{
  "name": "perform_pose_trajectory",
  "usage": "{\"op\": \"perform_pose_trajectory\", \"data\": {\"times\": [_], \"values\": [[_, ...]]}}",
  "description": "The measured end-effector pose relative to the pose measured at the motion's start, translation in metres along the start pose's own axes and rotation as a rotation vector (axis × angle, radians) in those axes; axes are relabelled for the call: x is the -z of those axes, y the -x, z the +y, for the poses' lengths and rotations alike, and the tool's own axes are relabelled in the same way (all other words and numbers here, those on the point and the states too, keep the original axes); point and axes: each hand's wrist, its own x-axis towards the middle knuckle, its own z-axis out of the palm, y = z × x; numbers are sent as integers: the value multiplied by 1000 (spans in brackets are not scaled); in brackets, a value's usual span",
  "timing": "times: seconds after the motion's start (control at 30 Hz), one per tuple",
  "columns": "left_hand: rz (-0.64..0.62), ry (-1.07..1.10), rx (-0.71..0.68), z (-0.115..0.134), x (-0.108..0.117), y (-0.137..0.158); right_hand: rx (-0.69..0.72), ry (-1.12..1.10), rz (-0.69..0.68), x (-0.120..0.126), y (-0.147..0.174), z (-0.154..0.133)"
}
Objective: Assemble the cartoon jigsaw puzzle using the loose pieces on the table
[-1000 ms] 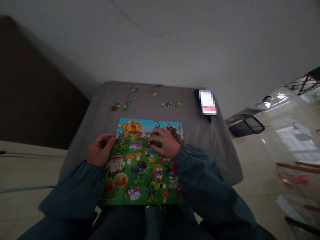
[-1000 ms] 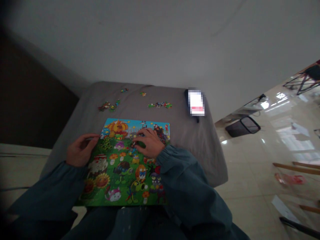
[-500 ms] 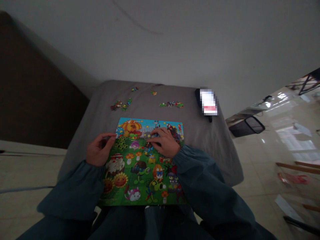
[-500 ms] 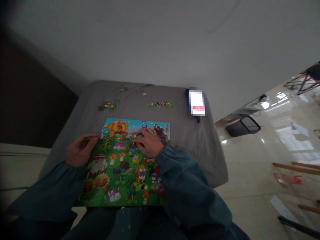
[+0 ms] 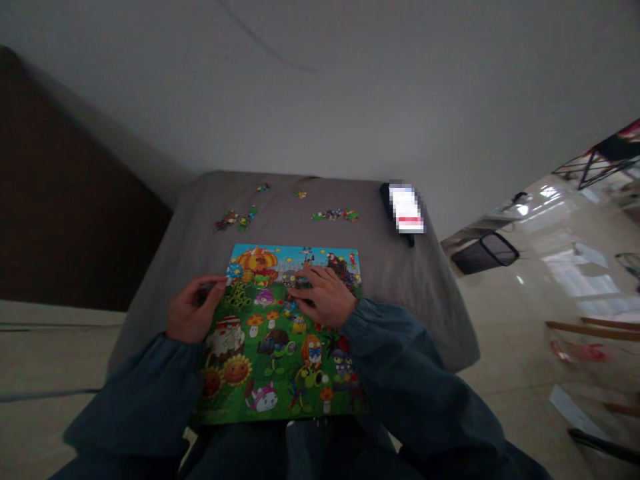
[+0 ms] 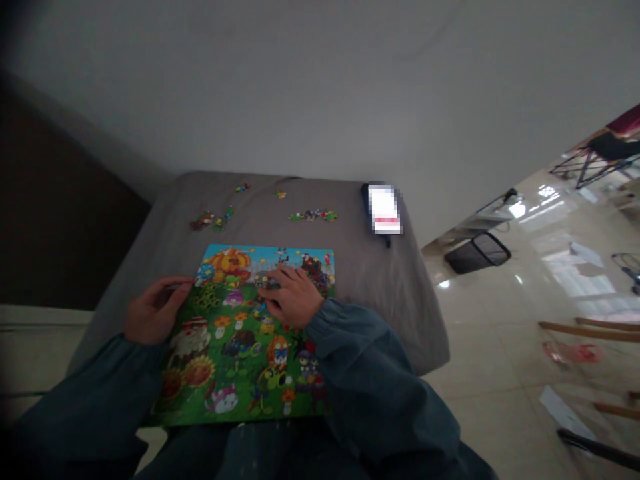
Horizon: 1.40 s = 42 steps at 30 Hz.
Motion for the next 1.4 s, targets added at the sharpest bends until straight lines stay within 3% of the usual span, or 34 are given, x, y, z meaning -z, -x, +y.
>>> {"op": "perform_pose_trajectory", "data": {"times": [0.2, 0.43, 0.53, 0.63, 0.87, 1.07, 1.23, 1.4], "values": [[-5, 48, -18, 3, 2, -1, -24, -155, -34, 20, -6, 24], [-47, 28, -15, 0, 2, -5, -535, -33, 219, 71, -48, 137], [-82, 4, 7, 0, 4, -5, -701, 8, 225, 72, -63, 171], [-113, -10, 33, 0, 4, -6, -751, 0, 185, 65, -74, 183], [-131, 18, 28, -5, 3, -6, -777, -142, 112, 64, -90, 183], [-121, 45, -13, -5, 2, -6, -815, -351, 197, 75, -77, 171], [-148, 91, -66, 5, 8, -6, -668, -681, 249, 71, -40, 124], [-320, 157, -130, 48, 22, 17, -455, -1027, 171, 46, -8, 52]]}}
